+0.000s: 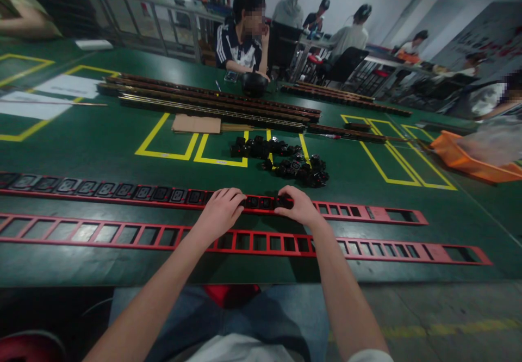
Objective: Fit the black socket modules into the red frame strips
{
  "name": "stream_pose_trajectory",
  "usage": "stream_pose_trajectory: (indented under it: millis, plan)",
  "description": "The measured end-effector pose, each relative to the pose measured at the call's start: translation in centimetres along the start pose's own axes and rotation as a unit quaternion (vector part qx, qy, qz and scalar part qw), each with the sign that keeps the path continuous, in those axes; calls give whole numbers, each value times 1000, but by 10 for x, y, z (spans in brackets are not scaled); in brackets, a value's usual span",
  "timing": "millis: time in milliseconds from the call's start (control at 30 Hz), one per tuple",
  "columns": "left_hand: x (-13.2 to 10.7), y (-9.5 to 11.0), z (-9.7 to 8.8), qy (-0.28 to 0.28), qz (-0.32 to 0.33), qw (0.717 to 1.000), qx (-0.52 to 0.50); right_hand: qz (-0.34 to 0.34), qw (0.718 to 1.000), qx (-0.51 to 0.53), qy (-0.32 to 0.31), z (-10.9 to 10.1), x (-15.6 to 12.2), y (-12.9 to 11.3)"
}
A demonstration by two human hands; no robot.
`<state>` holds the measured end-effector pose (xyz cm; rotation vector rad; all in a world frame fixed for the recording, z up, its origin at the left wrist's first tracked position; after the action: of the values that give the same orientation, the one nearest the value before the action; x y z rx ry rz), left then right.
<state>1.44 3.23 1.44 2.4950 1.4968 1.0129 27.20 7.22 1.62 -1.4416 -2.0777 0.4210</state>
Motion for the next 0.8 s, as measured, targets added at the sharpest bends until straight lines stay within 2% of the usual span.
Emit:
stream_pose_trajectory:
  millis: [400, 800]
  plan:
    - [1, 0, 0, 1, 2, 1000, 0, 5, 1000, -23, -5, 2, -1, 2]
    - [1, 0, 1, -1, 1, 1000, -1, -2, 1000, 0, 3, 2, -2, 5]
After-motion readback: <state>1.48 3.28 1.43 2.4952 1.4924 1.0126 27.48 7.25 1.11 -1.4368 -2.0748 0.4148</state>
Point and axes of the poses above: each hand's wrist, its own x-axis towards the middle knuckle, its own z-axis out of the palm, y = z × x, the point moved 3 cm from there along x, towards the middle knuckle, and after that the axes turned 15 degrees about y, right-handed, at the moved point
